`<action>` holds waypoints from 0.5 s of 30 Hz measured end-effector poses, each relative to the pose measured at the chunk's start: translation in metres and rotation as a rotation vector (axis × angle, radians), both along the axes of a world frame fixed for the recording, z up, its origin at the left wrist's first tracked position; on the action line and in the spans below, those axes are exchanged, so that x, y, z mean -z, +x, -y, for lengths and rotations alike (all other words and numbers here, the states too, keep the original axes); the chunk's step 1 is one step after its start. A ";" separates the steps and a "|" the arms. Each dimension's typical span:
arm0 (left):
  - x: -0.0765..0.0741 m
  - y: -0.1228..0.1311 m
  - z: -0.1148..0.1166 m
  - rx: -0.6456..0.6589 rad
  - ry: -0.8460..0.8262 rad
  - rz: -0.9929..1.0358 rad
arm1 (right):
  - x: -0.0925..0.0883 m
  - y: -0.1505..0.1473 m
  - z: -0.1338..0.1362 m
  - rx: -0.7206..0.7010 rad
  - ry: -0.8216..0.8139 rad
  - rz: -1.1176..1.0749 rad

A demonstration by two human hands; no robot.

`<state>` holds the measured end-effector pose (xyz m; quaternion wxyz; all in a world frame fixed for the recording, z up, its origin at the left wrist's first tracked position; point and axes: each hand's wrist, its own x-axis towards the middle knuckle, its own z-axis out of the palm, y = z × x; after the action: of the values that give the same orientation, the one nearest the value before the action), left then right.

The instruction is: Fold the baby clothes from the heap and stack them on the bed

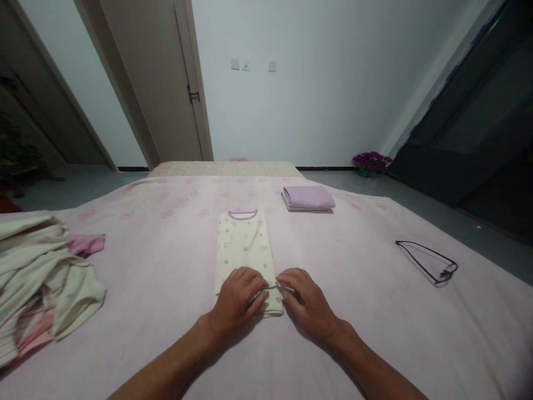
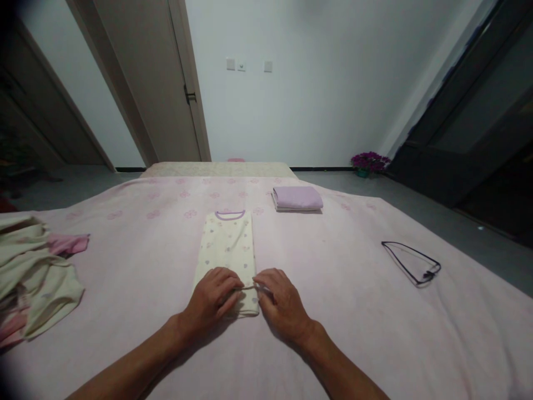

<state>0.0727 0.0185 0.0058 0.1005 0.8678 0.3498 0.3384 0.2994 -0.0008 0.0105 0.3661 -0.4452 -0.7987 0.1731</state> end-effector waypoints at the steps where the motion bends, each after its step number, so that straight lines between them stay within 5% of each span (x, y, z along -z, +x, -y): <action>1: 0.000 -0.003 -0.004 -0.036 -0.005 0.005 | 0.002 0.000 -0.001 -0.037 0.028 0.036; 10: 0.004 -0.016 -0.062 -0.240 0.075 -0.149 | -0.001 -0.004 -0.004 -0.110 0.024 0.175; 15: 0.016 -0.005 -0.091 -0.240 0.093 -0.411 | -0.009 -0.009 -0.045 -0.053 0.042 0.186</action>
<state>0.0676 0.1094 -0.0097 -0.0537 0.8743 0.4475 0.1802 0.2900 0.0447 0.0197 0.2949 -0.4303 -0.8441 0.1238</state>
